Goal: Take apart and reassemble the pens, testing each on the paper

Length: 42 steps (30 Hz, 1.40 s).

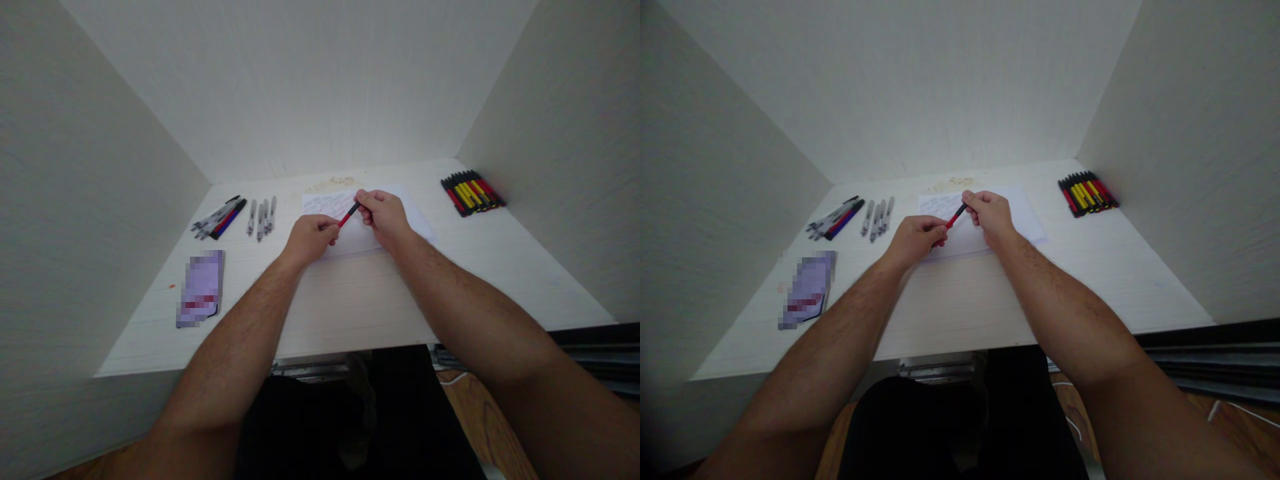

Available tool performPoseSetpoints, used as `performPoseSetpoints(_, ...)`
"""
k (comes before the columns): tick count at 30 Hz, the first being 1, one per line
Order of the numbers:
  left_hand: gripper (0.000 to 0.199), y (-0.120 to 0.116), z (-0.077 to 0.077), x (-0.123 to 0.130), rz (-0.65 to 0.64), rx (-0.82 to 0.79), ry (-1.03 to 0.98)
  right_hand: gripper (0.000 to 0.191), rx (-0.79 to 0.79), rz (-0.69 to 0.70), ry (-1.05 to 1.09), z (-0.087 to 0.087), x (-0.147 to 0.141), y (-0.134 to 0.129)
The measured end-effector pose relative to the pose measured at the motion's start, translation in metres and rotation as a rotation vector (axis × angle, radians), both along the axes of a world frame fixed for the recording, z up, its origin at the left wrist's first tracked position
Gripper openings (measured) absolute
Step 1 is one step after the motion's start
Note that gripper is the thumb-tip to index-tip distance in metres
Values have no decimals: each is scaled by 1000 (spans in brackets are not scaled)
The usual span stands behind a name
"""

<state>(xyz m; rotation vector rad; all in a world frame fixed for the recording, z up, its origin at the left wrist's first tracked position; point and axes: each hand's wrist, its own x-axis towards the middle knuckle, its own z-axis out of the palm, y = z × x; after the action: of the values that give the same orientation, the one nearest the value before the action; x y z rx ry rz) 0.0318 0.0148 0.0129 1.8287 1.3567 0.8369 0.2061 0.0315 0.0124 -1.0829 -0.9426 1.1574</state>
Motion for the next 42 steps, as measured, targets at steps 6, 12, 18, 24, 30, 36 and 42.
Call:
performPoseSetpoints(6,15,0,0,1,-16,-162,-269,32,8,30,37,1,1,-1)
performPoseSetpoints(12,12,-2,7,-3,-125,-287,-355,16,31,95,123,4,1,-3)
performPoseSetpoints(18,16,-4,8,-4,-200,-349,-360,17,-3,160,185,6,2,-5)
performPoseSetpoints(24,14,0,3,-3,-127,-290,-344,27,-30,141,128,1,0,-3)
performPoseSetpoints(30,13,0,1,-3,-139,-281,-324,37,-34,121,51,-3,0,-2)
performPoseSetpoints(36,12,-1,2,-4,-172,-317,-319,25,-31,119,60,0,1,-2)
performPoseSetpoints(42,14,-4,6,-2,-178,-375,-360,9,3,167,119,3,1,-4)
